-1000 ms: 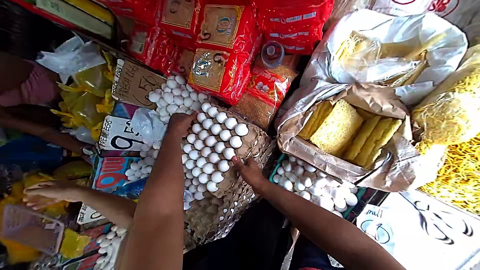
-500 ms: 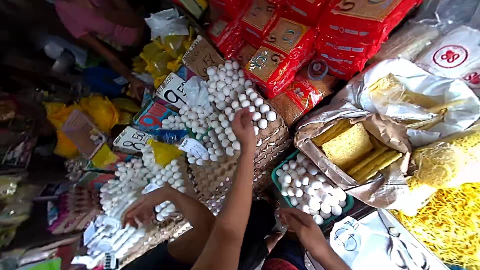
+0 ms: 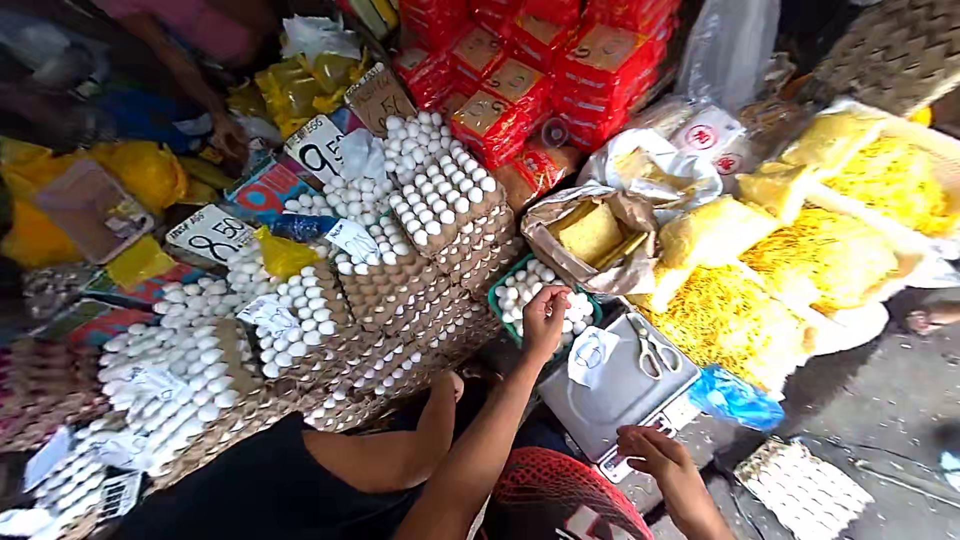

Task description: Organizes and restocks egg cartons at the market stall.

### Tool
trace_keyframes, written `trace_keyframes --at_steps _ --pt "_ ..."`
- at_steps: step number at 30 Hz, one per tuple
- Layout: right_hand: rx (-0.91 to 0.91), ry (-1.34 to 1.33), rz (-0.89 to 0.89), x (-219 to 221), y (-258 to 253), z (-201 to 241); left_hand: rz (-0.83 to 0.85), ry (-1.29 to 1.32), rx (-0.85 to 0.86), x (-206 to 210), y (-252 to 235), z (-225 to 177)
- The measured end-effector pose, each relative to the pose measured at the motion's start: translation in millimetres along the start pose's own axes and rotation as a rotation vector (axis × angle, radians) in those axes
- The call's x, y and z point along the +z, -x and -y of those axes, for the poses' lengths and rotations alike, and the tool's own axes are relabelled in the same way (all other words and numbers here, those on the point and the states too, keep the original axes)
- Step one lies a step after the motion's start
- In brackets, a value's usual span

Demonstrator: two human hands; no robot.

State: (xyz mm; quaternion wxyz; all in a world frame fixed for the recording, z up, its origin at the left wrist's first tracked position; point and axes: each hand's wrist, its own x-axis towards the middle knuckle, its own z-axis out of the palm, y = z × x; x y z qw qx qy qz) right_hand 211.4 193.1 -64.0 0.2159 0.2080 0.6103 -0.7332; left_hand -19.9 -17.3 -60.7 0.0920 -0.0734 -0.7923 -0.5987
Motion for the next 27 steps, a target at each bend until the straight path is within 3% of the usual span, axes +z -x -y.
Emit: trace_keyframes --at_steps 2,6,9,12,14,17,20,23,27 --pt "-0.011 -0.067 -0.114 -14.2 23.4 -12.6 0.147 0.019 -0.03 27.3 13.9 -15.2" --pt "0.0 -0.156 -0.346 -29.1 51.5 -53.6 0.66 -0.036 0.079 76.1 58.4 -29.0" --pt "0.053 -0.227 -0.429 -16.5 78.0 -81.1 0.994 -0.022 0.111 92.8 96.4 -29.9" --pt "0.088 -0.239 -0.439 9.1 104.3 -106.1 1.206 0.054 0.019 102.9 128.3 -22.5" --pt "0.1 -0.171 -0.391 27.1 115.9 -127.1 1.247 0.075 -0.031 108.7 144.6 -19.0" --pt "0.114 -0.043 -0.351 37.5 136.7 -151.1 1.17 0.156 -0.12 124.2 166.0 -12.7" --pt "0.12 -0.184 -0.457 35.8 160.0 -166.4 1.086 0.191 -0.195 136.3 183.9 -14.3" --pt "0.133 -0.289 -0.541 28.2 172.9 -179.8 1.107 0.221 -0.21 144.6 198.7 -23.9" --pt "0.127 -0.284 -0.458 8.2 179.5 -186.0 1.127 0.19 -0.225 163.0 217.2 -26.4"
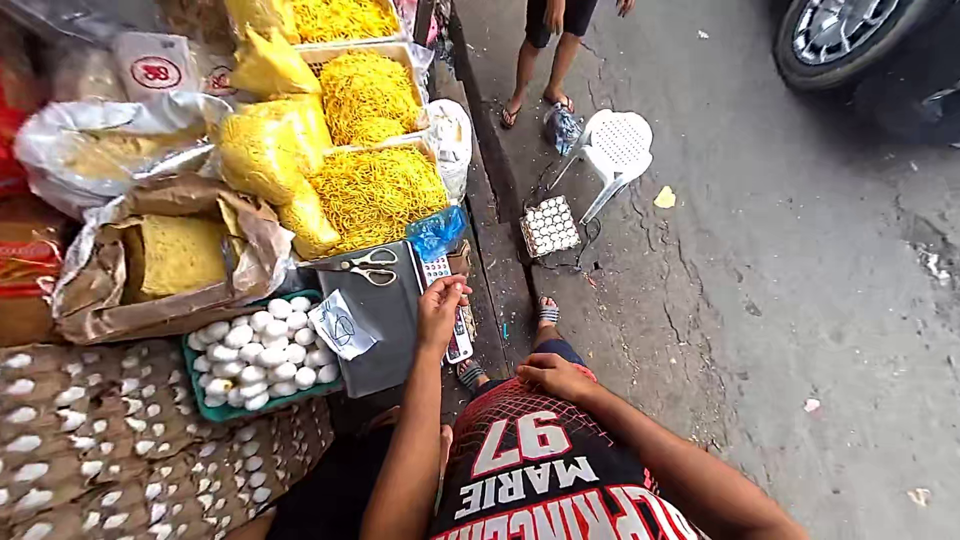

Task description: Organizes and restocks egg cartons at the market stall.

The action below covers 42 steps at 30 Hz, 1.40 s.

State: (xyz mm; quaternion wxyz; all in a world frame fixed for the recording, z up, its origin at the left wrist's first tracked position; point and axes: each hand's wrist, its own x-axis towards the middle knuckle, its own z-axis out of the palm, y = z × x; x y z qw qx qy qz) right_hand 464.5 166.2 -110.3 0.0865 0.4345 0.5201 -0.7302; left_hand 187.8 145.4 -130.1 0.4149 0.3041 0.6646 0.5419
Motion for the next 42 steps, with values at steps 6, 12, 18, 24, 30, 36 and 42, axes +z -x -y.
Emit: trace_keyframes --at_steps 6,12,18,24,30,36,42 --pt "0.038 0.086 0.079 -117.0 -9.2 0.4 -0.057 0.004 -0.09 60.7 -32.3 2.9" --pt "0.119 0.067 -0.127 -321.2 -53.7 8.2 -0.059 -0.057 -0.28 159.6 -102.8 42.8" --pt "0.161 0.177 -0.34 -491.9 -153.4 9.2 0.039 -0.085 -0.473 272.6 -183.7 68.2" --pt "0.358 0.246 -0.338 -573.8 -293.8 -38.5 -0.006 -0.017 -0.582 346.3 -284.4 171.5" --pt "0.405 0.173 -0.423 -645.8 -529.4 -164.5 0.006 -0.019 -0.643 411.3 -464.3 459.0" --pt "0.36 0.097 -0.591 -694.6 -705.1 -244.9 -0.17 0.055 -0.778 429.3 -569.4 648.9" --pt "0.368 -0.077 -0.645 -712.4 -767.0 -283.3 -0.143 0.219 -0.791 431.9 -587.6 683.1"
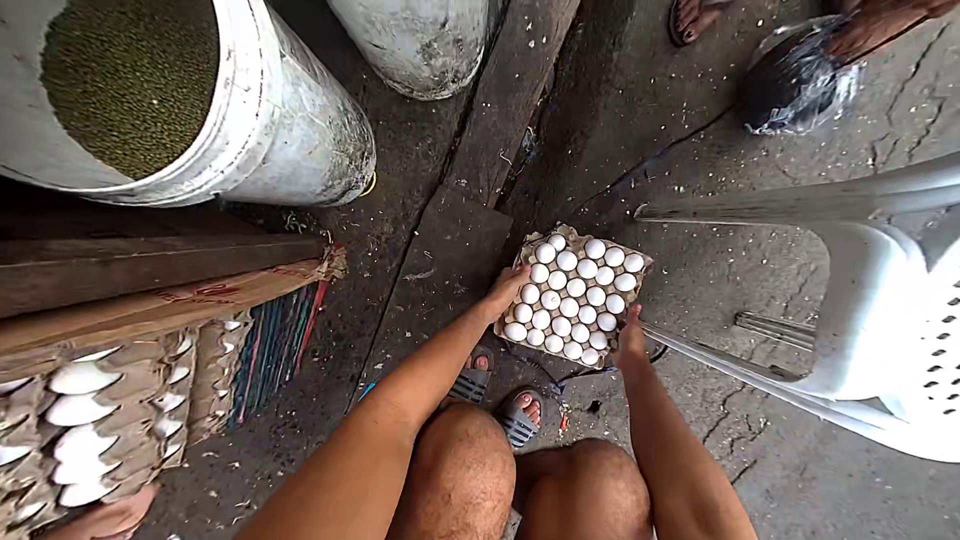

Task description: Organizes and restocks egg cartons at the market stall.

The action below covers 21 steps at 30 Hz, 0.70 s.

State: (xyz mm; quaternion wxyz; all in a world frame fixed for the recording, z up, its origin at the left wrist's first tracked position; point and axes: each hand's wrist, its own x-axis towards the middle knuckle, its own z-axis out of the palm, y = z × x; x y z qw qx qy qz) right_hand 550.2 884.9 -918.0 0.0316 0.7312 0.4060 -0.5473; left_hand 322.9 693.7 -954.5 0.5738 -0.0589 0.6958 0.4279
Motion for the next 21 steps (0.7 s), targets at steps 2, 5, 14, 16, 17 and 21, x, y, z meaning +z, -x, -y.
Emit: trace_keyframes --at_steps 2,5,14,16,17,21 --pt "-0.073 -0.003 0.037 -1.4 -4.1 -9.1 -0.05 -0.025 -0.022 9.0 2.9 4.2" --pt "-0.16 -0.029 0.079 -8.1 7.6 -2.6 -0.07 -0.019 -0.003 15.9 21.4 -9.4" --pt "-0.139 -0.25 -0.022 -121.6 248.1 15.7 0.075 0.068 -0.019 12.8 273.5 -92.6" --pt "-0.188 -0.298 0.0 -154.2 326.9 34.3 0.105 0.097 -0.004 7.3 356.6 -134.0" --pt "-0.206 -0.317 0.011 -170.7 367.0 45.7 0.136 0.115 0.029 3.8 393.4 -153.4" --pt "-0.166 -0.341 0.025 -230.2 532.1 81.2 0.246 0.136 0.14 -3.6 548.5 -204.0"
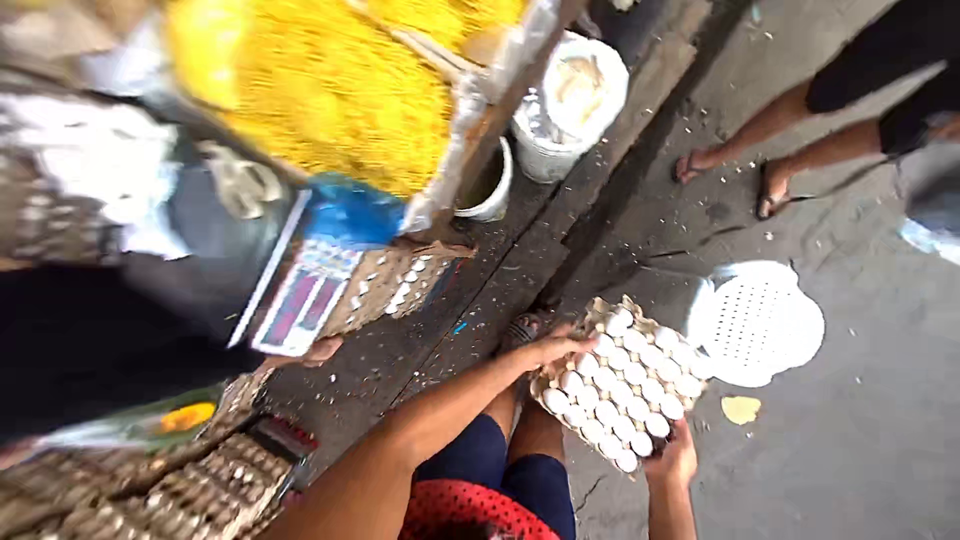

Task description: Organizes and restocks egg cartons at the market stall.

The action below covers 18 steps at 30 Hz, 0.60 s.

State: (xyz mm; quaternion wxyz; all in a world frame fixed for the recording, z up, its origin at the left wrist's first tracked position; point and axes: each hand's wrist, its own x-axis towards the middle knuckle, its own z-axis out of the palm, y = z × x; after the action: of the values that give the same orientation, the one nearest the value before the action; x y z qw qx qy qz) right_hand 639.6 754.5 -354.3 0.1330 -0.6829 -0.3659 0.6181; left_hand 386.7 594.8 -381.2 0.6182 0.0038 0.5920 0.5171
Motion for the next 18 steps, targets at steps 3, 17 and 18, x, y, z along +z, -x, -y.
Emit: trace_keyframes --at_steps 3,17,18 --pt "0.016 0.044 -0.009 -10.4 95.7 40.5 -0.055 -0.07 0.09 18.8 86.8 -29.7" --pt "-0.305 0.504 0.585 78.0 294.1 87.6 -0.682 0.396 0.465 -17.4 397.6 20.9" --pt "-0.326 0.51 0.63 94.9 307.4 80.2 -0.739 0.406 0.468 -29.3 416.3 27.2"
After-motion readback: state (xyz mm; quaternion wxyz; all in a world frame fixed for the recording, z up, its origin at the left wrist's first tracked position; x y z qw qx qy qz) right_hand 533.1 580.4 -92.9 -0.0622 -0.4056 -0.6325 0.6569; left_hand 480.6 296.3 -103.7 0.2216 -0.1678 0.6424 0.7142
